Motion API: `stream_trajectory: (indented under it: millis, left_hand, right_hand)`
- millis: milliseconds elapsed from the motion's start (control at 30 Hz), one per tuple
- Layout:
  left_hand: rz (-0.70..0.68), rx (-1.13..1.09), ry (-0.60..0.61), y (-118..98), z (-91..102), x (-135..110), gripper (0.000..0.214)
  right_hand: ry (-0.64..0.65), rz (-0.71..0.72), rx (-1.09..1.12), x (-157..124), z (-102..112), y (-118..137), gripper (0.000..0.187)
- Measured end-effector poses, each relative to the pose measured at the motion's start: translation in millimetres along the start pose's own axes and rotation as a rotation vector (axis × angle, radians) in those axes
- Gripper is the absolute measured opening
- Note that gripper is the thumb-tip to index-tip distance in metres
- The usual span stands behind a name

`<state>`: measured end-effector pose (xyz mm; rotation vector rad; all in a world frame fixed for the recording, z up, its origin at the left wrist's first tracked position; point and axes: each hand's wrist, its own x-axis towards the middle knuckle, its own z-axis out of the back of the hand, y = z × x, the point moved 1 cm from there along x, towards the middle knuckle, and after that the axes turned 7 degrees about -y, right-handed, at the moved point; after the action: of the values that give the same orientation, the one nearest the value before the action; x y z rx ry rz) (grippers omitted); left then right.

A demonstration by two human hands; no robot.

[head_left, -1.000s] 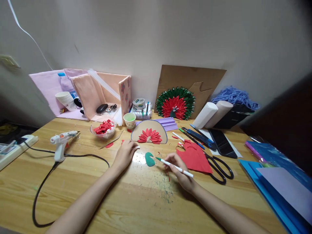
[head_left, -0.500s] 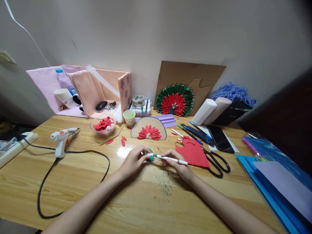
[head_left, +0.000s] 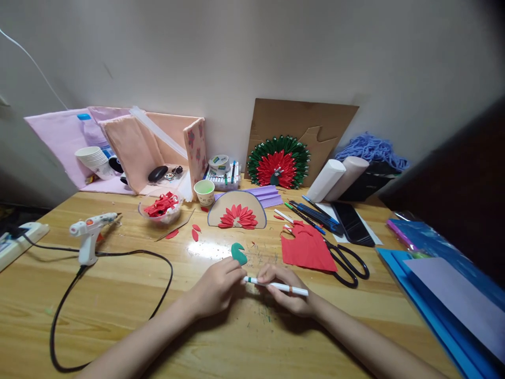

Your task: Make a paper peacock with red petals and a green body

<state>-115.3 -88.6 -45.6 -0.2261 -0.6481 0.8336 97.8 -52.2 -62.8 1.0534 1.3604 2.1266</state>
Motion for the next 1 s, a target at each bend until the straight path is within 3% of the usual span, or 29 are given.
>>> stream_trajectory:
  millis: [133,233,300,367,500,600,733,767,833,933,967,1000]
  left_hand:
    - [0.092,-0.105,0.041,-1.4,-0.1,4.0,0.020]
    - [0.273,-0.150,-0.056,3.7,1.5,10.2,0.016]
    - [0.377,-0.137,-0.179,8.8,4.2,13.1,0.043]
    - [0.378,-0.127,-0.212,11.3,5.7,14.1,0.063]
    - [0.190,-0.004,0.000,0.8,0.5,13.9,0.030]
    - [0.150,0.046,0.146,-14.5,-0.5,15.8,0.035]
    - [0.267,-0.347,0.361,-21.8,14.2,18.6,0.036]
    - [0.305,-0.492,0.426,-19.2,19.0,18.4,0.037]
    - [0.390,-0.689,0.528,-9.6,26.7,17.0,0.040]
    - [0.464,-0.542,0.272,9.0,30.4,16.2,0.043]
    - [0.420,-0.443,0.191,13.3,29.0,16.0,0.041]
    - [0.352,-0.345,0.146,16.2,26.5,15.4,0.038]
  right_hand:
    - [-0.061,-0.015,-0.016,1.7,-1.7,-2.9,0.010]
    - [-0.175,-0.054,0.001,4.6,-2.0,-7.8,0.011]
    - [-0.240,-0.100,0.034,5.7,-1.2,-10.6,0.015]
    - [-0.253,-0.159,0.102,5.9,-0.6,-12.3,0.017]
    - [-0.089,-0.248,0.228,8.2,-1.2,-8.4,0.016]
    - [0.064,-0.235,0.195,15.0,5.4,3.6,0.022]
    - [0.344,-0.145,0.100,22.5,37.9,30.0,0.035]
    - [0.329,-0.134,0.094,23.5,49.8,36.7,0.037]
    - [0.099,-0.084,0.048,26.6,71.8,47.3,0.035]
    - [-0.271,-0.088,-0.052,36.0,79.4,47.0,0.021]
    - [-0.324,-0.116,-0.094,40.8,73.1,41.4,0.019]
    - [-0.269,-0.153,-0.133,46.1,62.9,33.3,0.021]
